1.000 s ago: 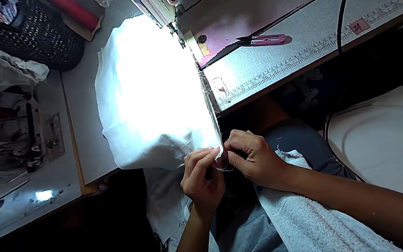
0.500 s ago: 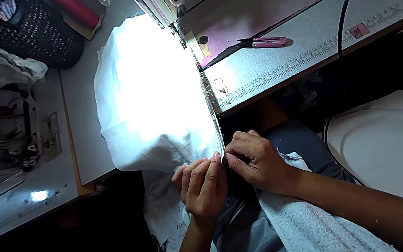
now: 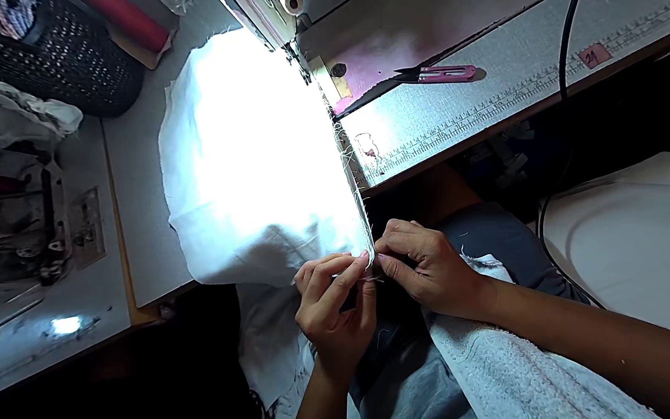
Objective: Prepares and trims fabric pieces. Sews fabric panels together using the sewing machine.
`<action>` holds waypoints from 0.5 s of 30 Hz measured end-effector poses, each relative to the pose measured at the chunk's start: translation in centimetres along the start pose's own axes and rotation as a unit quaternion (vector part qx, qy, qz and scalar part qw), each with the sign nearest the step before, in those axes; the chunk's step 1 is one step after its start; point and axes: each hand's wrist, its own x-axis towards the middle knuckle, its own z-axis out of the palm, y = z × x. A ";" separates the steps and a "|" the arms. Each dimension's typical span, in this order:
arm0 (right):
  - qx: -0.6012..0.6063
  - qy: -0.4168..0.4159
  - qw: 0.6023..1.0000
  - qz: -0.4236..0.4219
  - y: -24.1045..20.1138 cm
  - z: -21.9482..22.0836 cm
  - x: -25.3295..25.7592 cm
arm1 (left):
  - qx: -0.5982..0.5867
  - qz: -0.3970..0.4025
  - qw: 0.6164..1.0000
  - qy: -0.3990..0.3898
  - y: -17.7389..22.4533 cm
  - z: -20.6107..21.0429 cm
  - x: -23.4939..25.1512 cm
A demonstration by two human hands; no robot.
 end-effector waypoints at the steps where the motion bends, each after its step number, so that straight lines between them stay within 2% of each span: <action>1: 0.005 0.000 1.000 -0.001 0.0 0.0 0.0 | -0.022 -0.013 1.000 0.002 -0.1 0.0 0.0; 6: 0.011 0.005 1.000 -0.001 0.1 0.1 0.0 | -0.082 -0.044 0.995 0.034 0.1 0.3 -0.2; 15: 0.012 0.006 1.000 0.005 0.3 0.1 -0.1 | -0.040 -0.004 0.999 0.023 -0.3 0.6 -0.1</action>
